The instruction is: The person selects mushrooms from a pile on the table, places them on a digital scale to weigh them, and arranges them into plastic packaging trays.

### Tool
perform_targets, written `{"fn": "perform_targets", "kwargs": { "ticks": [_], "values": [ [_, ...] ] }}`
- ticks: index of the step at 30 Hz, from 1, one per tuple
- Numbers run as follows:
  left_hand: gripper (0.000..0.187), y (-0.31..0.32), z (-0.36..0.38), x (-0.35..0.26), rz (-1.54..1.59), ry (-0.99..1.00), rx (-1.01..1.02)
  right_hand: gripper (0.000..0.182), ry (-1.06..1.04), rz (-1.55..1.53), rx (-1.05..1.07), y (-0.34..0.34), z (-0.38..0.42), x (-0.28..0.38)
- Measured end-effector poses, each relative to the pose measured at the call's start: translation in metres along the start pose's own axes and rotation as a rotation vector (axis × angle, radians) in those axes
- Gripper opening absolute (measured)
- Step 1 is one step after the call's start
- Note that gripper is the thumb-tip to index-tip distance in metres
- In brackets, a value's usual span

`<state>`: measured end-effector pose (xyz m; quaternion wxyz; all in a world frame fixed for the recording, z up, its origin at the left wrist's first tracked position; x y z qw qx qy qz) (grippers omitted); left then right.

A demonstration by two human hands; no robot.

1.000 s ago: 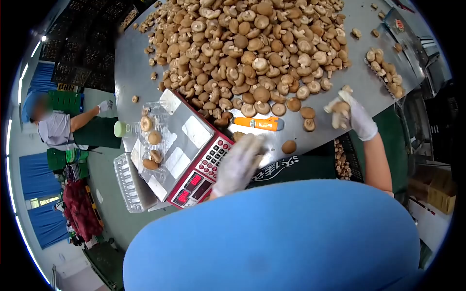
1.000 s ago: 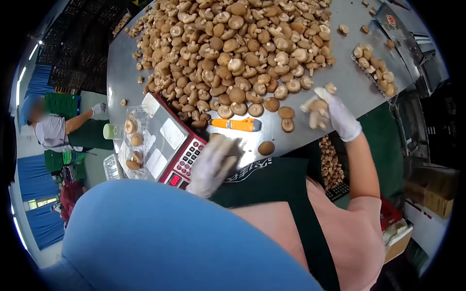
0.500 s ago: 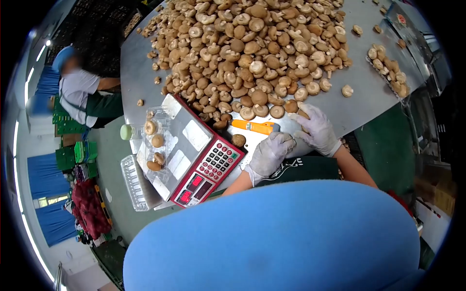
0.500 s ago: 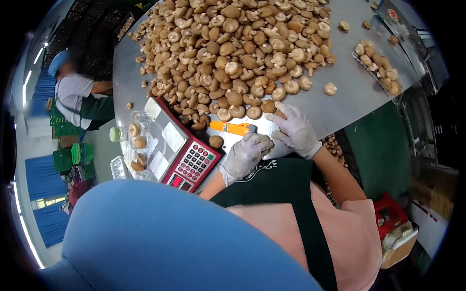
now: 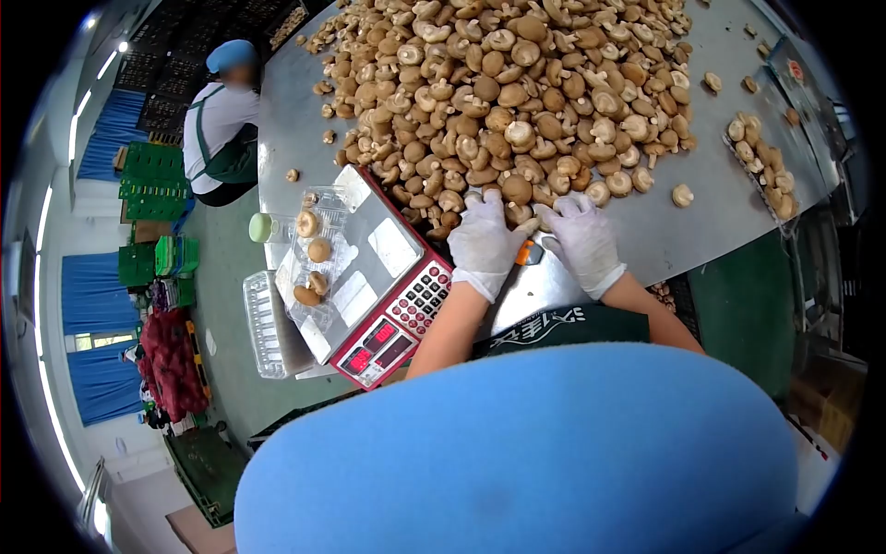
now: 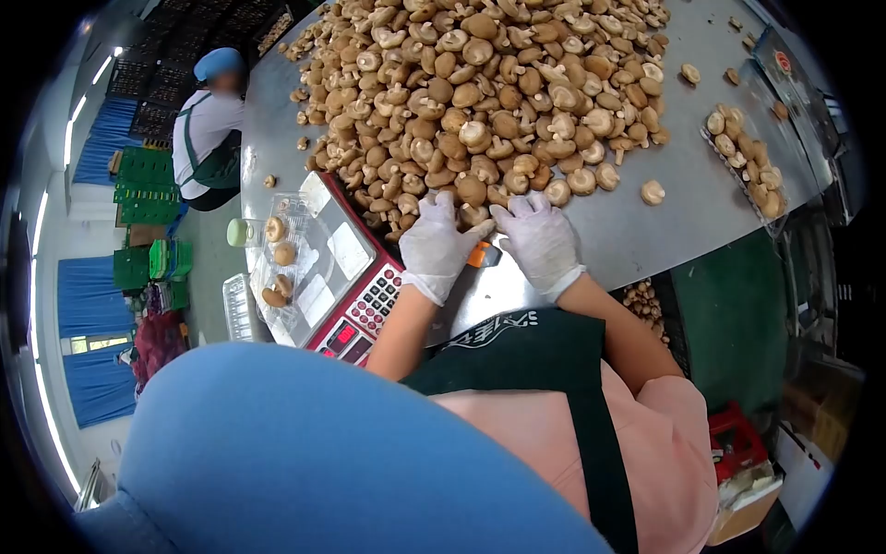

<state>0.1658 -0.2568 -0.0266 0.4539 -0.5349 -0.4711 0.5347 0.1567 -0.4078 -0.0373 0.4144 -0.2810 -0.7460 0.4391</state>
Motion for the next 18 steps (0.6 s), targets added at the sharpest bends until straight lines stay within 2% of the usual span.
{"fn": "perform_targets", "kwargs": {
  "ticks": [3, 5, 7, 9, 12, 13, 14, 15, 16, 18],
  "values": [
    [0.069, 0.011, -0.005, -0.009, -0.042, 0.005, 0.011, 0.035, 0.040, 0.121, 0.095, 0.013, -0.010, 0.002],
    [0.068, 0.016, -0.007, -0.002, -0.019, -0.009, 0.025, 0.029, -0.011, 0.131, 0.051, 0.012, -0.008, -0.008],
    [0.066, 0.014, -0.009, 0.002, 0.005, -0.026, 0.031, 0.024, 0.002, -0.309, -0.052, -0.005, -0.007, -0.020],
    [0.058, 0.010, -0.001, 0.000, 0.024, 0.032, 0.034, 0.024, 0.060, -0.318, -0.057, -0.018, -0.001, -0.031],
    [0.055, 0.005, 0.003, 0.003, 0.041, 0.079, -0.018, 0.024, 0.068, -0.542, -0.317, -0.039, 0.017, -0.058],
    [0.054, 0.001, 0.004, 0.003, 0.061, 0.114, -0.040, 0.024, 0.068, -0.537, -0.316, -0.041, 0.022, -0.062],
    [0.056, 0.006, 0.003, 0.005, 0.047, 0.060, 0.058, 0.025, 0.113, -0.423, -0.290, -0.041, 0.027, -0.068],
    [0.056, 0.005, 0.003, 0.004, 0.050, 0.061, 0.058, 0.027, 0.156, -0.310, -0.264, -0.041, 0.031, -0.073],
    [0.054, 0.004, 0.003, 0.002, 0.039, 0.083, 0.059, 0.031, 0.234, -0.279, -0.125, -0.034, 0.033, -0.077],
    [0.051, 0.005, 0.003, -0.001, 0.030, 0.105, 0.061, 0.032, 0.221, -0.171, -0.062, -0.031, 0.034, -0.064]
  ]
}}
Point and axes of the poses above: each hand's wrist, its own z-axis away from the middle knuckle, its own y-axis out of the palm, x = y × z, the point moved 6 cm from there along -z, towards the middle knuckle, and after that the axes turned 2 degrees about -z, right-handed, at the moved point
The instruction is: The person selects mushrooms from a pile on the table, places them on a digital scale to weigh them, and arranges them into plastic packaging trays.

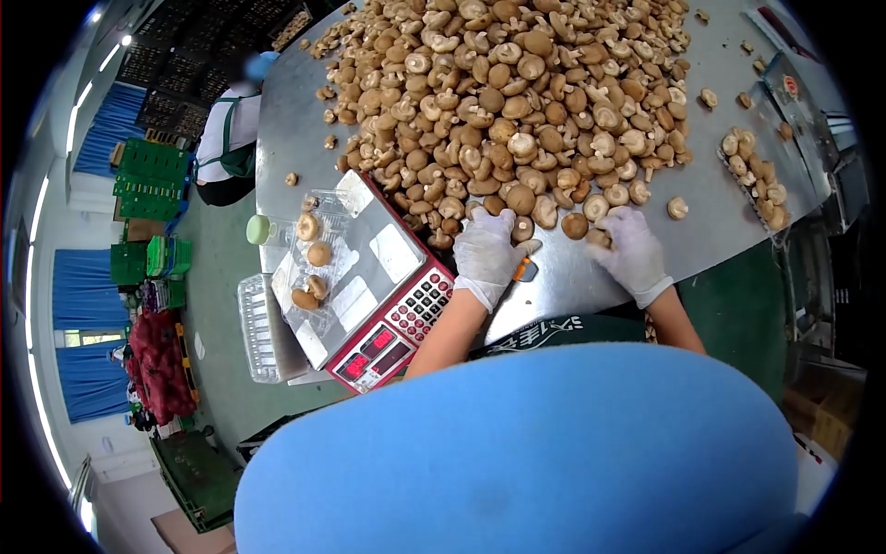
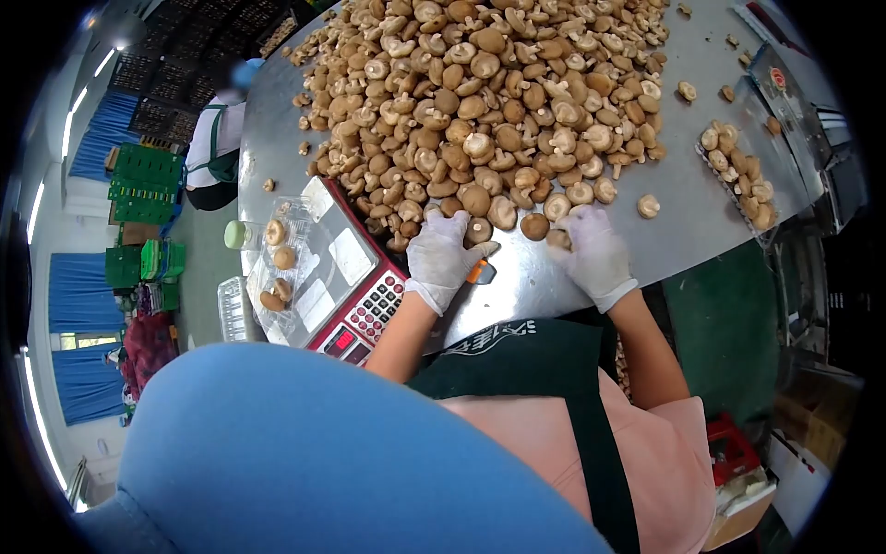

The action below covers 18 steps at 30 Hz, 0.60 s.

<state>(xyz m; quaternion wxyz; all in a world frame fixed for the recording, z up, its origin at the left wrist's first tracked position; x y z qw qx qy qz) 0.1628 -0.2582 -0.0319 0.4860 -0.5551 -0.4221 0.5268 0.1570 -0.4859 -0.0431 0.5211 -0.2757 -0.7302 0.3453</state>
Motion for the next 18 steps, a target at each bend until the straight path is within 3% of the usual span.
{"fn": "perform_targets", "kwargs": {
  "ticks": [2, 9, 12, 15, 18],
  "values": [
    [0.045, 0.001, -0.001, -0.001, 0.005, 0.006, -0.052, 0.033, -0.014, 0.137, 0.043, 0.010, 0.004, 0.005],
    [0.043, 0.002, 0.001, 0.006, 0.067, 0.027, -0.035, 0.035, 0.030, 0.094, 0.130, 0.002, -0.005, 0.010],
    [0.042, 0.005, 0.001, 0.011, 0.125, 0.045, -0.046, 0.038, -0.113, 0.014, 0.009, -0.001, -0.005, 0.031],
    [0.040, 0.005, 0.003, 0.016, 0.193, 0.020, -0.077, 0.035, -0.151, -0.079, 0.056, 0.009, -0.009, 0.054],
    [0.037, -0.003, 0.010, 0.022, 0.333, 0.006, -0.179, 0.029, -0.330, 0.055, 0.163, 0.037, -0.010, 0.072]
  ]
}}
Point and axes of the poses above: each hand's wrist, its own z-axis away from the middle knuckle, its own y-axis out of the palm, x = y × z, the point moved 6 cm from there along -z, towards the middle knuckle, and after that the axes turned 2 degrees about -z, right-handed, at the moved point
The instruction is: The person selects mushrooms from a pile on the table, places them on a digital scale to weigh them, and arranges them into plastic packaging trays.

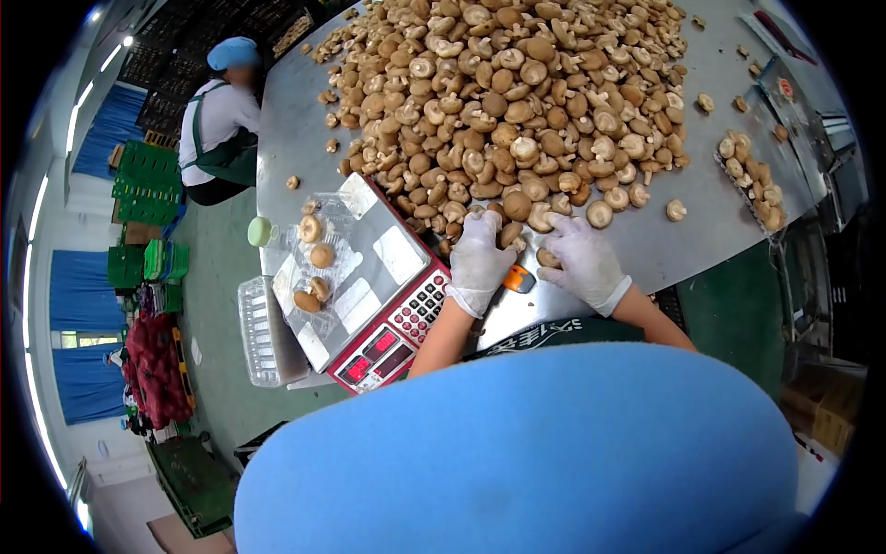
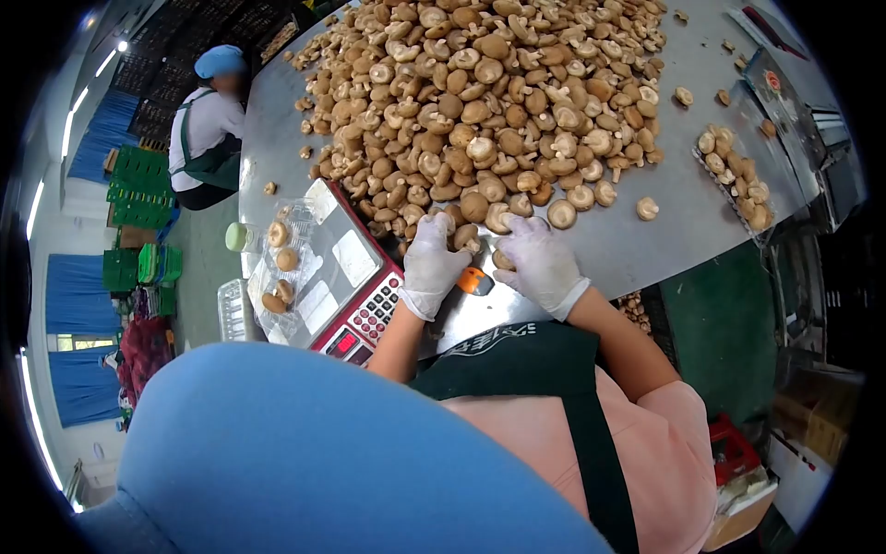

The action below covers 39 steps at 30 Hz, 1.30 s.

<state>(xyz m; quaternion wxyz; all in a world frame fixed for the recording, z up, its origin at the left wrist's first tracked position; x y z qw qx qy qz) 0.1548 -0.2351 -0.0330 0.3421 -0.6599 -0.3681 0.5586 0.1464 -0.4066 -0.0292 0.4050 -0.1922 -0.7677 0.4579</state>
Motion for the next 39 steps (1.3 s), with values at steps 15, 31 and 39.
{"fn": "perform_targets", "kwargs": {
  "ticks": [15, 31, 39],
  "values": [
    [0.056, -0.053, 0.044, 0.026, 1.870, -0.302, 0.085, 0.014, 0.009, 0.143, 0.038, 0.017, -0.038, 0.007],
    [0.036, -0.247, 0.104, 0.111, 0.211, -0.264, -0.734, 0.040, -0.067, -0.675, 0.545, -0.059, -0.158, 0.110],
    [0.081, -0.219, 0.081, 0.181, 0.637, -0.216, -0.424, 0.046, -0.194, -0.568, 1.027, 0.047, -0.279, 0.214]
  ]
}}
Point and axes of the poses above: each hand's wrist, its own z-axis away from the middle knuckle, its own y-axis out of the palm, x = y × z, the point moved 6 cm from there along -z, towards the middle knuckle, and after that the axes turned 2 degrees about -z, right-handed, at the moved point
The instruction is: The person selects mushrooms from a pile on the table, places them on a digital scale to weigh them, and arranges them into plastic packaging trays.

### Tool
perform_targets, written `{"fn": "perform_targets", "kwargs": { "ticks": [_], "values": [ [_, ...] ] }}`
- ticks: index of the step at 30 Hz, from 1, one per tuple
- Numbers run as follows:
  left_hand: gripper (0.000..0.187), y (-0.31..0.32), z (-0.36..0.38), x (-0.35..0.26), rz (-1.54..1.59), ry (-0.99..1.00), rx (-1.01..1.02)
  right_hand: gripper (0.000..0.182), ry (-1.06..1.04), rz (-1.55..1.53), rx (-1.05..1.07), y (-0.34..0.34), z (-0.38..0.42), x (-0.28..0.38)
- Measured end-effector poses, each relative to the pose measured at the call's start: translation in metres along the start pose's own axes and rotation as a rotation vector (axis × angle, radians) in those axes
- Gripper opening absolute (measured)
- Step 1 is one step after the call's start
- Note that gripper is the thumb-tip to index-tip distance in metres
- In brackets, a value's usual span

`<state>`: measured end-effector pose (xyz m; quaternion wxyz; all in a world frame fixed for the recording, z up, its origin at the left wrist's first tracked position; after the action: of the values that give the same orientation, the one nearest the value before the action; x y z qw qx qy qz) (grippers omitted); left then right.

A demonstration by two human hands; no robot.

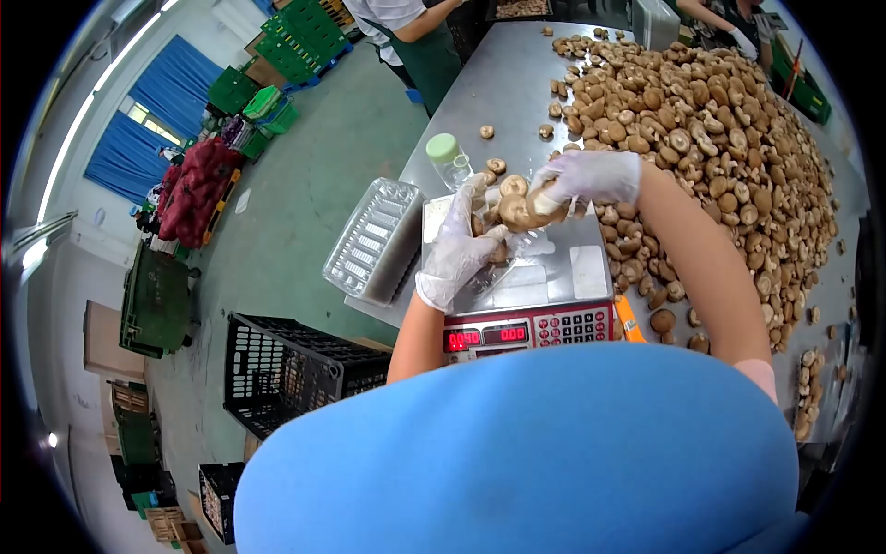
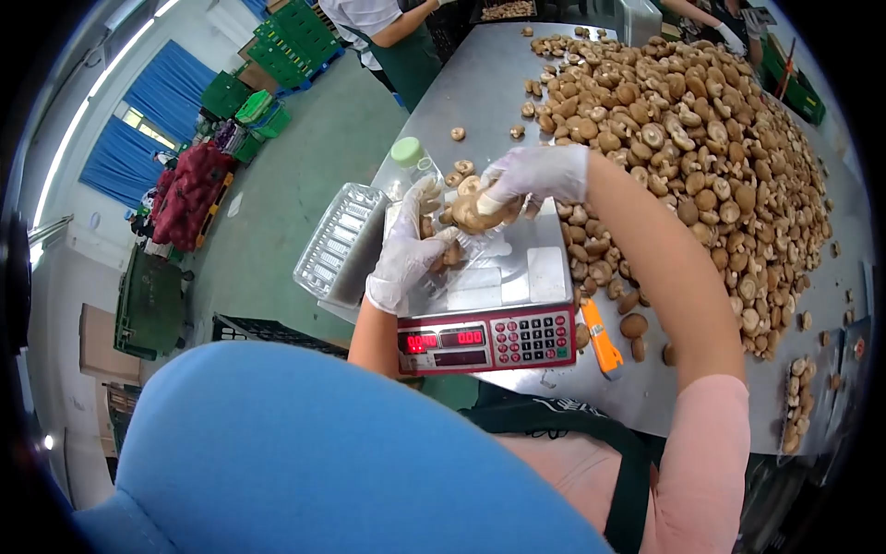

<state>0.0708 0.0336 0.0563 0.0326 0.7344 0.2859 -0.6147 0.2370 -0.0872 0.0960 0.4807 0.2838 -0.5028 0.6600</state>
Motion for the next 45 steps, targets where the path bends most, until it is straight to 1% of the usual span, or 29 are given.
{"fn": "perform_targets", "kwargs": {
  "ticks": [2, 4, 5, 7, 8, 10, 11, 12, 14, 16, 18, 20, 22, 23, 24, 26, 27, 28, 30, 31, 32, 34, 35, 36, 37, 40, 41, 44, 45],
  "values": [
    [0.086, -0.005, 0.001, 0.000, 0.088, -0.005, 0.013, 0.051, 0.099, 0.007, -0.001, -0.005, -0.022, 0.004],
    [0.086, -0.010, 0.002, -0.004, -0.059, -0.041, 0.002, 0.053, 0.138, 0.079, -0.034, -0.005, -0.033, 0.001],
    [0.084, -0.010, 0.004, -0.003, 0.048, -0.142, -0.004, 0.054, 0.026, 0.244, -0.158, -0.010, -0.047, -0.008],
    [0.083, -0.015, 0.005, 0.003, 0.034, -0.141, -0.002, 0.053, -0.116, 0.482, -0.304, -0.007, -0.052, -0.003],
    [0.082, -0.016, 0.004, 0.007, 0.018, -0.137, 0.005, 0.053, -0.115, 0.482, -0.301, -0.002, -0.061, -0.018],
    [0.080, -0.019, 0.003, 0.015, 0.056, -0.124, 0.011, 0.053, -0.529, 0.199, -0.518, 0.004, -0.064, -0.027],
    [0.080, -0.019, 0.003, 0.016, 0.142, -0.158, 0.018, 0.043, -0.543, 0.173, -0.511, 0.007, -0.056, -0.028],
    [0.080, -0.017, 0.004, 0.015, 0.227, -0.192, 0.025, 0.043, -0.538, 0.170, -0.510, 0.015, -0.057, -0.031],
    [0.078, -0.016, 0.005, 0.006, 0.227, -0.205, 0.039, 0.037, -0.505, 0.134, -0.761, 0.015, -0.053, -0.042],
    [0.076, -0.017, 0.006, 0.010, 0.226, -0.213, 0.051, 0.034, -0.502, 0.131, -0.782, 0.023, -0.050, -0.051],
    [0.072, -0.018, 0.007, 0.020, -0.104, -0.128, 0.112, 0.033, -0.574, 0.014, -0.775, 0.028, -0.043, -0.059],
    [0.067, -0.018, 0.013, 0.020, -0.051, -0.186, 0.119, 0.034, -0.513, 0.039, -0.780, 0.030, -0.018, -0.048],
    [0.062, -0.016, 0.016, 0.004, -0.299, 0.020, 0.177, 0.037, -0.561, 0.057, -0.696, 0.042, 0.001, -0.041],
    [0.052, -0.017, 0.018, -0.004, -0.270, 0.054, 0.203, 0.042, -0.586, -0.030, -0.647, 0.046, -0.001, -0.053],
    [0.052, -0.019, 0.019, -0.003, -0.269, 0.057, 0.209, 0.042, -0.584, -0.030, -0.654, 0.047, 0.007, -0.056],
    [0.042, -0.019, 0.023, -0.001, -0.212, 0.101, 0.291, 0.045, -0.455, 0.289, -0.716, 0.052, 0.022, -0.057],
    [0.037, -0.020, 0.025, -0.003, -0.152, 0.065, 0.300, 0.046, -0.486, 0.234, -0.757, 0.051, 0.031, -0.053],
    [0.037, -0.023, 0.027, -0.003, -0.152, 0.069, 0.303, 0.046, -0.485, 0.235, -0.761, 0.050, 0.033, -0.049],
    [0.038, -0.022, 0.032, 0.002, 0.074, -0.054, 0.391, 0.046, -0.627, 0.101, -0.833, 0.047, 0.039, -0.031],
    [0.039, -0.021, 0.033, -0.002, 0.167, -0.086, 0.404, 0.047, -0.634, 0.183, -0.830, 0.046, 0.042, -0.013],
    [0.045, -0.024, 0.032, 0.000, -0.005, -0.011, 0.428, 0.048, -0.710, 0.209, -0.865, 0.051, 0.041, -0.002],
    [0.052, -0.020, 0.031, -0.004, 0.118, 0.107, 0.366, 0.044, -0.742, 0.364, -0.837, 0.066, 0.033, 0.014],
    [0.057, -0.023, 0.034, -0.008, 0.137, 0.035, 0.260, 0.054, -0.665, 0.536, -0.744, 0.080, 0.016, 0.012],
    [0.060, -0.025, 0.037, -0.013, 0.136, -0.003, 0.117, 0.071, -0.613, 0.552, -0.686, 0.096, 0.007, 0.008],
    [0.062, -0.025, 0.039, -0.004, 0.184, -0.017, 0.020, 0.076, -0.605, 0.564, -0.709, 0.110, 0.000, 0.006],
    [0.069, -0.015, 0.042, -0.001, 0.047, 0.062, -0.227, 0.072, -0.624, 0.539, -0.668, 0.118, 0.012, 0.006],
    [0.069, -0.010, 0.039, -0.008, -0.158, 0.130, -0.132, 0.072, -0.687, 0.516, -0.767, 0.117, 0.020, 0.004],
    [0.070, 0.010, 0.040, -0.030, -0.778, 0.383, 0.053, 0.060, -0.671, 0.588, -1.005, 0.091, 0.069, -0.009],
    [0.072, 0.016, 0.034, -0.023, -0.753, 0.369, 0.156, 0.056, -0.626, 0.562, -1.102, 0.076, 0.079, -0.023]
  ]
}}
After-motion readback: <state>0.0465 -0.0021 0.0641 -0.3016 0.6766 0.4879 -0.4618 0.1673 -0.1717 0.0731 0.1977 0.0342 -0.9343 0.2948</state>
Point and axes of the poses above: each hand's wrist, its own z-axis away from the middle knuckle, its own y-axis out of the palm, x = y × z, the point moved 6 cm from there along -z, towards the middle knuckle, and after that the axes turned 2 degrees about -z, right-handed, at the moved point
